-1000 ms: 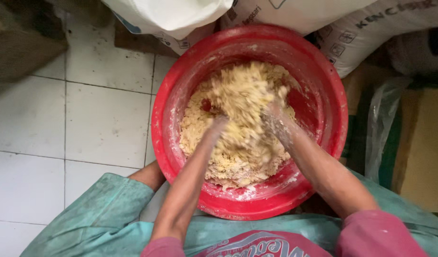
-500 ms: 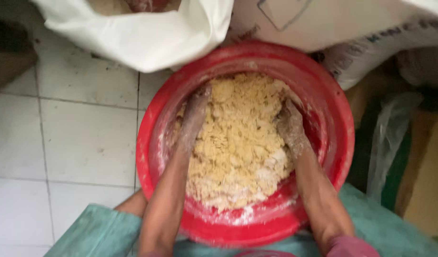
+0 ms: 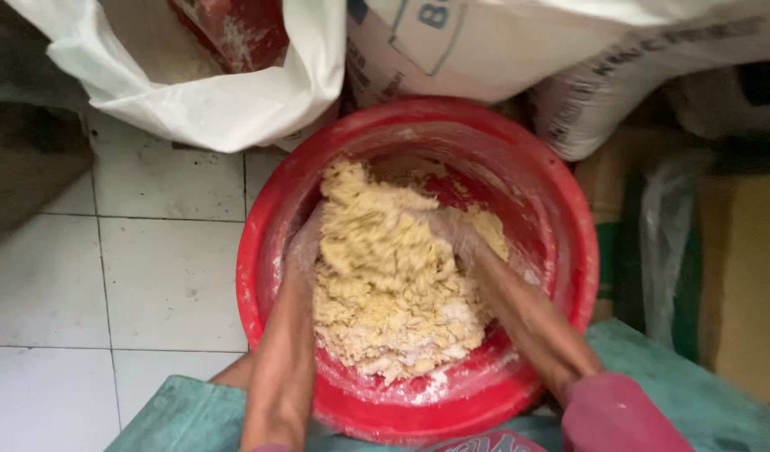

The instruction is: The person sits on the floor with a large red basin between their legs and mixes a large batch of dough by hand, kneading and folding the mixture. They periodically add flour from a nearby sack into the basin and continue working the dough with both hands.

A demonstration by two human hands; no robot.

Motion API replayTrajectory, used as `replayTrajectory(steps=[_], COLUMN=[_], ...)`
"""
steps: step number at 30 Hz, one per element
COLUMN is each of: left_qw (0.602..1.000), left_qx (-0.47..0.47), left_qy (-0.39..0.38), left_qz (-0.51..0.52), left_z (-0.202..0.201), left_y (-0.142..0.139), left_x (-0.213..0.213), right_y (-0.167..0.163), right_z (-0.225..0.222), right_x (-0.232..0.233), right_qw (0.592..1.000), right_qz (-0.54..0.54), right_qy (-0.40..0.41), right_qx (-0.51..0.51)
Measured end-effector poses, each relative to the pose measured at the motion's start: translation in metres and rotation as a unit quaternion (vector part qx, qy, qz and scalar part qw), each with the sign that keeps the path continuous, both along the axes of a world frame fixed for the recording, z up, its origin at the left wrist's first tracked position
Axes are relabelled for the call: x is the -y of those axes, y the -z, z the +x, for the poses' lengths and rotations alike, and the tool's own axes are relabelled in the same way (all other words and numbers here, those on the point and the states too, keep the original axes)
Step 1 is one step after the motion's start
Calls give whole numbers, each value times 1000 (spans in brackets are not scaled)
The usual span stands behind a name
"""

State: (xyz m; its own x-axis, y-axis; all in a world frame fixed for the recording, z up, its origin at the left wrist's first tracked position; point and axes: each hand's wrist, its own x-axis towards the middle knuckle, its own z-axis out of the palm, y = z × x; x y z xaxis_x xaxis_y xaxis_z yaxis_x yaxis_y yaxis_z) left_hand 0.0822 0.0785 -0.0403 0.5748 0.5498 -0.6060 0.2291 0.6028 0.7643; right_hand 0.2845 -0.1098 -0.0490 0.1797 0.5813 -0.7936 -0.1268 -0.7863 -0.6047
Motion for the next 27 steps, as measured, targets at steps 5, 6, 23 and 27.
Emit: replayTrajectory(steps=[5, 6, 23, 27], left_qw=[997, 996, 966, 982], left_qx=[-4, -4, -145, -110], left_qy=[9, 19, 72, 75], left_qz=[-78, -84, 203, 134], left_z=[-33, -31, 29, 36], left_y=[10, 11, 44, 61], left_x=[38, 45, 24, 13], right_y=[-30, -34, 5, 37], right_z=[-37, -36, 57, 61], right_x=[66, 83, 65, 31], right_qw=[994, 994, 982, 985], right_qz=[-9, -20, -96, -110], right_qy=[-90, -75, 150, 134], right_qx=[69, 77, 57, 3])
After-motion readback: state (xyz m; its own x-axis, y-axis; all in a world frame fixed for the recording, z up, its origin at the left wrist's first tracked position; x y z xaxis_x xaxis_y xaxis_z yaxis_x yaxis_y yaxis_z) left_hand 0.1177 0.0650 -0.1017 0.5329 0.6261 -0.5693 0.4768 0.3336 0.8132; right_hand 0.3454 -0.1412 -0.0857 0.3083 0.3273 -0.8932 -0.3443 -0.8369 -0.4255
